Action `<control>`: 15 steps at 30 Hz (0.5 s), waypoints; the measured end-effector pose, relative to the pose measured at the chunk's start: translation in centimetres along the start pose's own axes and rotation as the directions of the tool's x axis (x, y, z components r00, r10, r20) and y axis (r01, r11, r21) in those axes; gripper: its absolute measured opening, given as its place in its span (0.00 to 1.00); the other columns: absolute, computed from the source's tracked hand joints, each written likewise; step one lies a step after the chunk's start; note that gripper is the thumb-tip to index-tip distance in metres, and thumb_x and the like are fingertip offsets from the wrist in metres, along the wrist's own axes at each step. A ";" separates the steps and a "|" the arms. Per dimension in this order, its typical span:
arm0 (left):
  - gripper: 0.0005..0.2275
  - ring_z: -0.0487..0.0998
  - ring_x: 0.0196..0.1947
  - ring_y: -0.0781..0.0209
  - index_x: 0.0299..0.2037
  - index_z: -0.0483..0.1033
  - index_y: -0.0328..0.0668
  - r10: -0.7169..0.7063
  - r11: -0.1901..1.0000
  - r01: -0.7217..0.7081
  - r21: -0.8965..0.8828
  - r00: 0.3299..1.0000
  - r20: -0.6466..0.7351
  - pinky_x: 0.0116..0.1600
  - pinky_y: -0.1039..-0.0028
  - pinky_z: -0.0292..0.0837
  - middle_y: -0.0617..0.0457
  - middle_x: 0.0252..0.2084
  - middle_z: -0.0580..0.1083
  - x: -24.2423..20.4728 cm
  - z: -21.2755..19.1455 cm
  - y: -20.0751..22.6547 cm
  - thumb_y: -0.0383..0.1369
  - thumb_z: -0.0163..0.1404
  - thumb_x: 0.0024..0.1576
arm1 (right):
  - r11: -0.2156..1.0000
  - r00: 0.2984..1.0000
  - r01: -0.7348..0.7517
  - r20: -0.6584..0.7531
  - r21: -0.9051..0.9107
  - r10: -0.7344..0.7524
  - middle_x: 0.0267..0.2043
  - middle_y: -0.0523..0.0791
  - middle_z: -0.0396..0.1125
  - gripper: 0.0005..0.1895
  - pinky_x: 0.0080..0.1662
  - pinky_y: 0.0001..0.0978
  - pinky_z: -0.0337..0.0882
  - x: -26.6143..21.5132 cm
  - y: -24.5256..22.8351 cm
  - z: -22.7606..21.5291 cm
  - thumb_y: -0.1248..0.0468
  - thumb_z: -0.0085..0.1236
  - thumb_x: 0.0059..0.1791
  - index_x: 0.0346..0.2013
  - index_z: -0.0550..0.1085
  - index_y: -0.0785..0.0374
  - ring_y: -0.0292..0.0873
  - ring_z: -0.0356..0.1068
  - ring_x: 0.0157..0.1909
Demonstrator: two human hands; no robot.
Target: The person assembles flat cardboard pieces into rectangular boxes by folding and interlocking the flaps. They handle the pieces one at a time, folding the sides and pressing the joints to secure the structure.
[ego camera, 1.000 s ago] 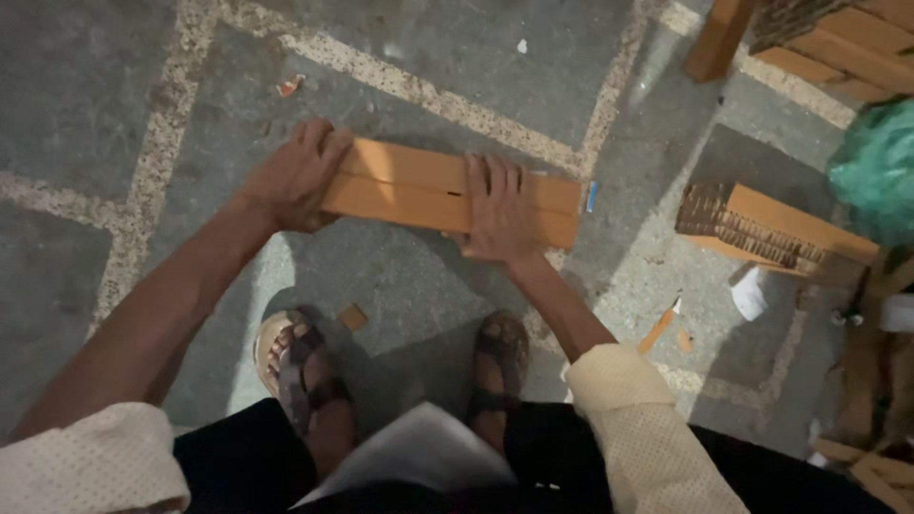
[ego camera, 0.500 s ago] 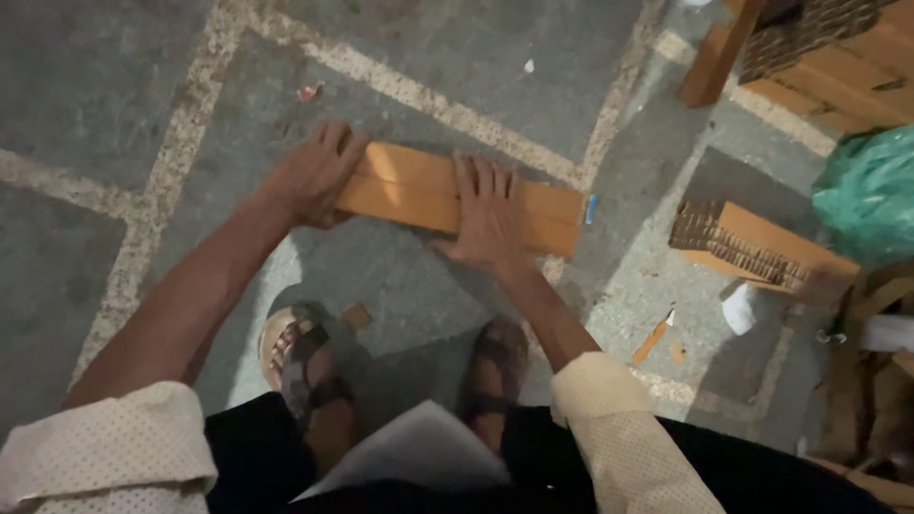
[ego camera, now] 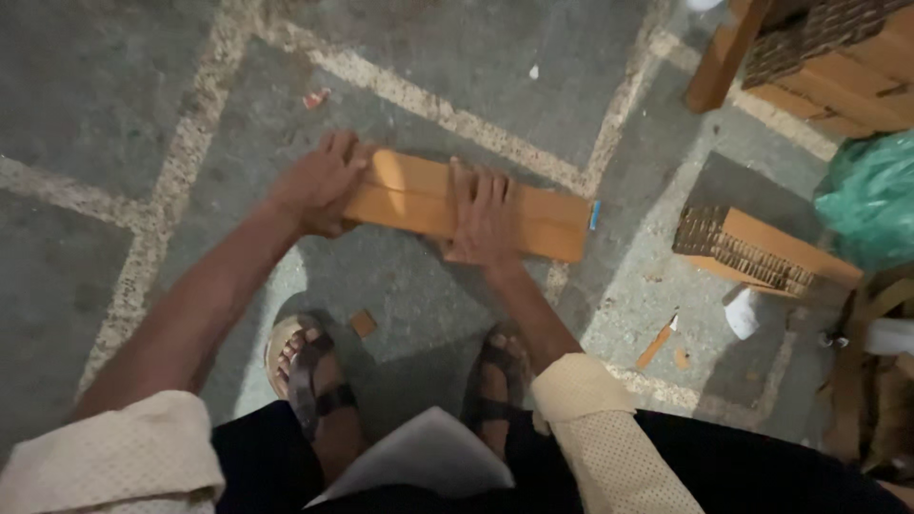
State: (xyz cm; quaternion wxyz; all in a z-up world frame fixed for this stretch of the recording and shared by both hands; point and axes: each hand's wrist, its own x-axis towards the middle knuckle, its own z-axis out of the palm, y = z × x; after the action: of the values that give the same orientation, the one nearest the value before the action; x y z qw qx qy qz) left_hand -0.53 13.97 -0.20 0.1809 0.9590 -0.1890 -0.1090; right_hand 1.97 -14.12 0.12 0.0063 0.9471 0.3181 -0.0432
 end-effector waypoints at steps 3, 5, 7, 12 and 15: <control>0.50 0.64 0.61 0.37 0.69 0.48 0.40 -0.052 0.998 0.052 -0.018 0.998 0.027 0.57 0.56 0.74 0.37 0.59 0.60 -0.2 -0.6 0.5 0.37 0.70 0.37 | 0.996 0.997 0.023 -0.072 0.083 -0.017 0.61 0.63 0.55 0.67 0.61 0.74 0.46 0.4 -1.4 -1.7 0.32 0.71 0.32 0.70 0.51 0.68 0.68 0.53 0.62; 0.52 0.65 0.59 0.37 0.72 0.46 0.40 -0.023 0.999 0.023 -0.036 1.000 -0.001 0.56 0.54 0.74 0.37 0.57 0.61 -0.6 -0.3 0.5 0.37 0.69 0.38 | 0.996 0.997 0.039 -0.065 0.079 -0.034 0.63 0.61 0.55 0.66 0.63 0.71 0.46 1.7 -3.4 -1.9 0.41 0.75 0.30 0.70 0.51 0.67 0.66 0.53 0.65; 0.51 0.64 0.59 0.36 0.69 0.49 0.38 -0.013 1.000 0.013 -0.025 1.000 -0.004 0.56 0.54 0.73 0.35 0.58 0.60 -0.3 -0.3 0.6 0.37 0.70 0.37 | 0.996 0.999 0.001 -0.034 0.094 0.002 0.63 0.59 0.55 0.66 0.65 0.70 0.46 2.6 -5.3 -2.2 0.47 0.77 0.27 0.71 0.51 0.66 0.65 0.53 0.67; 0.49 0.64 0.60 0.37 0.67 0.50 0.37 -0.031 0.999 0.032 -0.020 0.999 0.031 0.55 0.54 0.75 0.36 0.59 0.60 0.0 0.0 -0.1 0.37 0.70 0.37 | 0.979 0.998 0.037 -0.048 0.201 -0.028 0.62 0.61 0.54 0.64 0.69 0.68 0.47 3.4 -6.3 -2.0 0.55 0.79 0.31 0.72 0.50 0.67 0.67 0.53 0.66; 0.49 0.64 0.61 0.38 0.68 0.50 0.38 -0.050 0.996 0.054 -0.064 0.997 0.062 0.54 0.53 0.75 0.37 0.59 0.60 -0.3 0.3 0.0 0.37 0.70 0.38 | 0.974 0.996 0.050 -0.089 0.220 -0.031 0.62 0.60 0.55 0.64 0.69 0.69 0.47 3.2 -6.1 -1.6 0.54 0.79 0.29 0.71 0.52 0.65 0.66 0.54 0.66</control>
State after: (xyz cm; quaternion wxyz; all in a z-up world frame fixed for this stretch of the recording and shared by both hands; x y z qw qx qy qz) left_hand -0.87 14.01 -0.41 0.2039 0.9533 -0.1658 -0.1489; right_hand 0.99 -7.30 1.49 -0.1140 0.9361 0.3306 -0.0382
